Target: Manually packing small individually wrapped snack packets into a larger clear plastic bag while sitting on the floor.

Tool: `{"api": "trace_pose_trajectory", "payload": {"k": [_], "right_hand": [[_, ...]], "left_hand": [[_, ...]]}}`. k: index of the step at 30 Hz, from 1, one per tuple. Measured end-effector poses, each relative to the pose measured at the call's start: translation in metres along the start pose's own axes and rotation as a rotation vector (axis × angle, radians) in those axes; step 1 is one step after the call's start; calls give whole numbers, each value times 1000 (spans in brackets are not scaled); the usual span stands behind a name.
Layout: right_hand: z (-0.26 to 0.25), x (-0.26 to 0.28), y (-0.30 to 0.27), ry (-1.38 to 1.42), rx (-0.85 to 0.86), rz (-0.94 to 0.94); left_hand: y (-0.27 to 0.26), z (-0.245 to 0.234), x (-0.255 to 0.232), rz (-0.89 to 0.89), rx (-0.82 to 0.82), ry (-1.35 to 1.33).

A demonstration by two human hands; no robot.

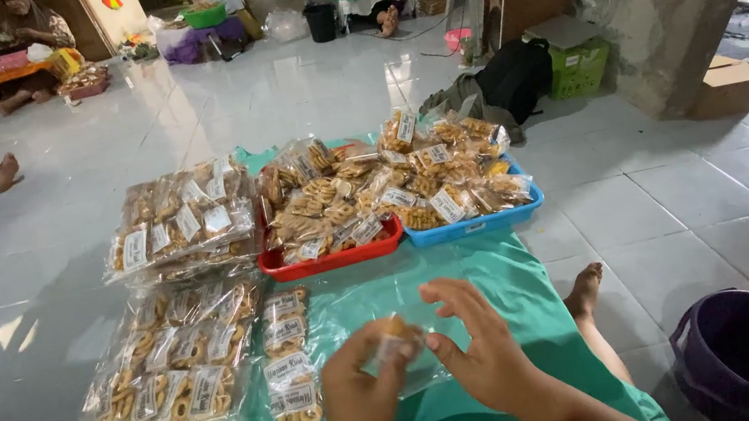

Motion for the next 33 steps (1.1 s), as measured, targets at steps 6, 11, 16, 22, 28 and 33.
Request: {"api": "trace_pose_trajectory", "payload": {"k": [6,11,16,22,28,33], "right_hand": [[11,-20,-5,268,280,426],[13,-30,-8,494,295,560],[4,-28,-2,399,318,519],[-19,-44,7,524,144,499],[-73,-85,20,472,-204,423],[-105,-102,20,264,-368,553]], "left_hand": [[1,-1,27,-113,-107,-531],[-3,4,24,-186,-56,-519],[-4,9,23,-330,22,-437],[0,30,23,-282,48,-478],[25,61,84,-17,90,114],[43,115,105,242,502,838]]}}
Point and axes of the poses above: each hand's wrist, its own y-axis towards the middle knuckle, its own z-axis out of the palm, x = y × z, the point moved 2 cm from there along y, towards the middle knuckle, and after that the axes turned 6 degrees about -x, right-handed, at the moved point
